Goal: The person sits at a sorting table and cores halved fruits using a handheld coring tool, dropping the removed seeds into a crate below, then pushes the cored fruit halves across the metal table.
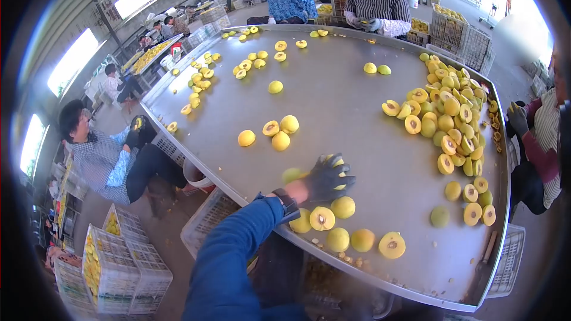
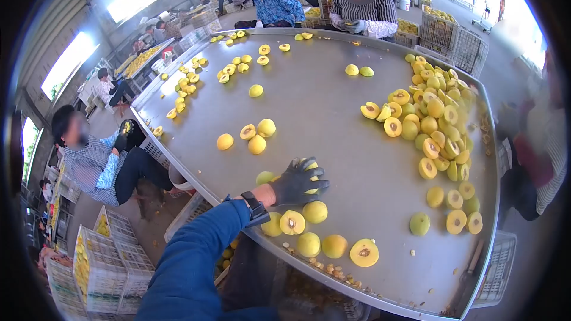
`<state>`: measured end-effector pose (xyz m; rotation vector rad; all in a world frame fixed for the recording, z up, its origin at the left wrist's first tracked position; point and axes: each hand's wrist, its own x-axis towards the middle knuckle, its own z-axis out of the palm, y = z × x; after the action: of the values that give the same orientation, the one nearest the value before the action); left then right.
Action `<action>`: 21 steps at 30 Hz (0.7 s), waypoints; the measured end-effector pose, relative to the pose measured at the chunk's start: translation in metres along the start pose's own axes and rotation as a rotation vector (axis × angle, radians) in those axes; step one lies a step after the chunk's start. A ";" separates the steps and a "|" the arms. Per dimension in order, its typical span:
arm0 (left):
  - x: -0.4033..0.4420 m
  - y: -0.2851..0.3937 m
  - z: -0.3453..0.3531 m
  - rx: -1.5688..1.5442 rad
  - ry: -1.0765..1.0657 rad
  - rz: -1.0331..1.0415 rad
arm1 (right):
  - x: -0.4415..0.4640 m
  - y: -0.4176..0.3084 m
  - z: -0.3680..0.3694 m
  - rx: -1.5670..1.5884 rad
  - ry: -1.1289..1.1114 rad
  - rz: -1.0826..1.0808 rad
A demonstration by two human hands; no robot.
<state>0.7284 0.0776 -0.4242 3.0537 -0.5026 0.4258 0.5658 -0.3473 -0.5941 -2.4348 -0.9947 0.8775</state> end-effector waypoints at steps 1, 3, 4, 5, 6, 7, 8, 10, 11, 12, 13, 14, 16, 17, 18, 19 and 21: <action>-0.004 -0.006 0.001 0.029 -0.008 -0.028 | 0.002 -0.001 -0.002 0.002 -0.001 -0.005; -0.009 -0.029 0.006 0.084 -0.030 -0.082 | 0.003 -0.002 -0.004 -0.003 0.003 -0.002; -0.011 -0.041 0.003 0.121 -0.040 -0.126 | 0.006 -0.003 -0.007 -0.003 0.004 -0.002; -0.012 -0.055 0.001 0.158 -0.049 -0.169 | 0.007 -0.005 -0.008 -0.006 0.008 0.002; -0.011 -0.071 0.001 0.195 -0.058 -0.213 | 0.008 -0.006 -0.010 -0.010 0.011 0.009; -0.010 -0.086 0.003 0.201 -0.100 -0.247 | 0.010 -0.009 -0.012 -0.013 0.012 0.017; -0.009 -0.098 0.007 0.189 -0.107 -0.251 | 0.014 -0.011 -0.013 -0.020 0.016 0.023; -0.003 -0.112 -0.007 0.175 -0.122 -0.269 | 0.022 -0.016 -0.015 -0.024 0.020 0.032; 0.004 -0.117 -0.018 0.138 -0.305 -0.321 | 0.025 -0.018 -0.015 -0.031 0.023 0.037; 0.007 -0.117 -0.027 0.142 -0.339 -0.340 | 0.028 -0.020 -0.017 -0.042 0.022 0.044; 0.009 -0.118 -0.034 0.142 -0.373 -0.358 | 0.032 -0.023 -0.018 -0.046 0.019 0.045; 0.006 -0.122 -0.036 0.139 -0.405 -0.372 | 0.036 -0.025 -0.019 -0.053 0.019 0.049; -0.014 -0.137 -0.024 0.188 -0.325 -0.376 | 0.044 -0.028 -0.021 -0.067 0.013 0.061; -0.029 -0.146 -0.022 0.219 -0.280 -0.366 | 0.047 -0.030 -0.021 -0.074 0.010 0.069; -0.045 -0.157 -0.022 0.249 -0.236 -0.353 | 0.050 -0.032 -0.022 -0.079 0.007 0.075; -0.064 -0.176 -0.018 0.340 -0.154 -0.300 | 0.052 -0.033 -0.023 -0.086 0.002 0.080; -0.103 -0.235 -0.001 0.390 -0.093 -0.456 | 0.055 -0.035 -0.024 -0.097 -0.010 0.084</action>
<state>0.7091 0.3328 -0.4445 3.4169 0.3211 0.3997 0.5952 -0.2862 -0.5799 -2.5725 -0.9657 0.8898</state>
